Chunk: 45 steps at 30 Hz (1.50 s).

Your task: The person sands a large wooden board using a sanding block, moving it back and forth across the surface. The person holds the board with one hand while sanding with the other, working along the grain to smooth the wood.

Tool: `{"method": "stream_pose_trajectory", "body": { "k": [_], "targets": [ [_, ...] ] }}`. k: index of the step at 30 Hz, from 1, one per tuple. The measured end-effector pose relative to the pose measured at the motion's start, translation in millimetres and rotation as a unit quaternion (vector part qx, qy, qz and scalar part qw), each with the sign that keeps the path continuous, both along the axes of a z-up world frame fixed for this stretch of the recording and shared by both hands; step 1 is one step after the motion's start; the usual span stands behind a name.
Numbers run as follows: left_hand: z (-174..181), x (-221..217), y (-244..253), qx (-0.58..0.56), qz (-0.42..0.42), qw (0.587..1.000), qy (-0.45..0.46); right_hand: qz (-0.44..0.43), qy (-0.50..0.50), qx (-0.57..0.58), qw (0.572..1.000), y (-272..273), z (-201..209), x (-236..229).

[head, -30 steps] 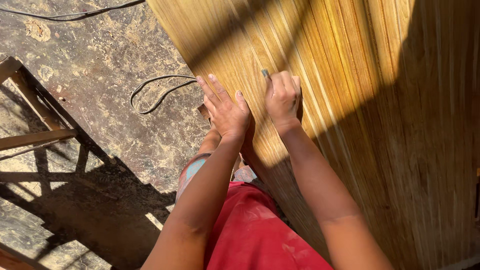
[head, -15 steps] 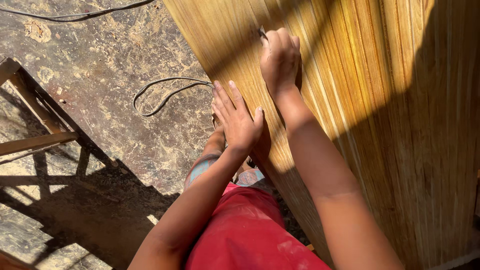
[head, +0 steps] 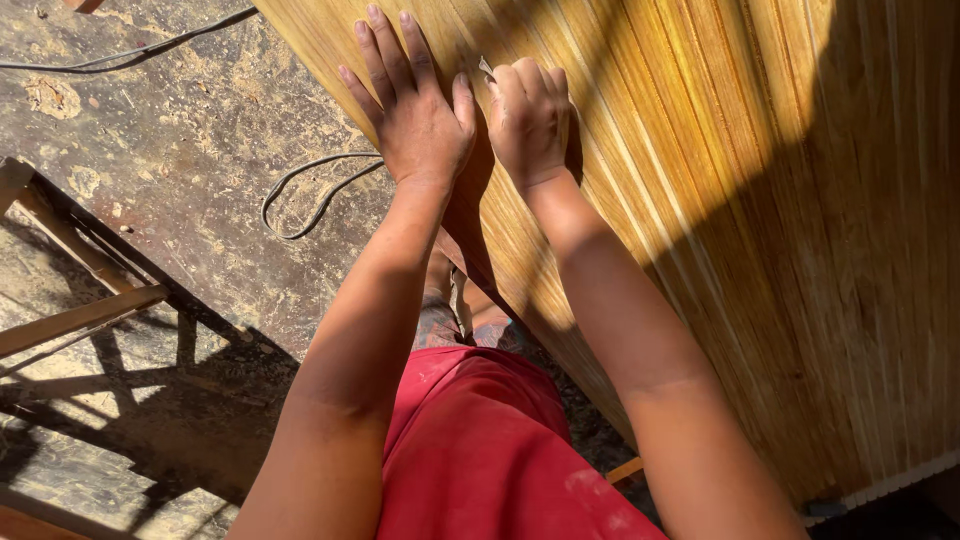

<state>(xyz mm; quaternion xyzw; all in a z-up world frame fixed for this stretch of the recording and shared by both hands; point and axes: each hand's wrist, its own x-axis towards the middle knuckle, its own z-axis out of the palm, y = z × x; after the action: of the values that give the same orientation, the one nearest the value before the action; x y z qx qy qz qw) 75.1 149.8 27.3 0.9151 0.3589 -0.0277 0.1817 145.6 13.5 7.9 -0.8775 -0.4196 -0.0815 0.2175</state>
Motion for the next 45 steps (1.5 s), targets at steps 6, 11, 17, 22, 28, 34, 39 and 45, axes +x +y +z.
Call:
{"method": "stream_pose_trajectory", "body": {
  "k": [6, 11, 17, 22, 28, 34, 39, 45],
  "targets": [
    [10.8, 4.7, -1.7, 0.033, 0.002, 0.999, -0.016, -0.017, 0.031, 0.004, 0.999, -83.5, 60.2, -46.5],
    [8.4, 3.5, -3.1, 0.011, 0.011, 1.0, 0.027, -0.01, 0.022, 0.007, 1.0, -28.2, 7.8, -18.5],
    [7.2, 3.4, -4.8, 0.02, 0.017, 0.999, 0.031, -0.013, 0.035, 0.044, 0.998, -33.2, 23.4, -22.1],
    [3.6, 2.6, -6.0, 0.021, 0.027, 0.999, 0.02, -0.021, 0.064, 0.047, 0.997, -64.3, 41.3, -41.2],
    [-2.2, 0.2, -6.6, 0.026, 0.02, 0.999, 0.033, -0.009, 0.069, 0.051, 0.996, 14.1, -9.7, 3.5],
    [-3.0, 3.5, -4.9, 0.034, 0.025, 0.999, 0.002, -0.018, 0.086, 0.052, 0.995, -50.7, 9.8, -9.1],
    [0.6, 10.0, -2.0, 0.026, 0.03, 0.999, 0.005, -0.004, 0.078, 0.034, 0.996, -17.3, -18.7, 13.7],
    [-6.4, 5.3, -4.7, 0.059, 0.019, 0.998, -0.011, -0.002, 0.082, 0.017, 0.996, -58.0, 10.8, -7.7]
  ]
}}
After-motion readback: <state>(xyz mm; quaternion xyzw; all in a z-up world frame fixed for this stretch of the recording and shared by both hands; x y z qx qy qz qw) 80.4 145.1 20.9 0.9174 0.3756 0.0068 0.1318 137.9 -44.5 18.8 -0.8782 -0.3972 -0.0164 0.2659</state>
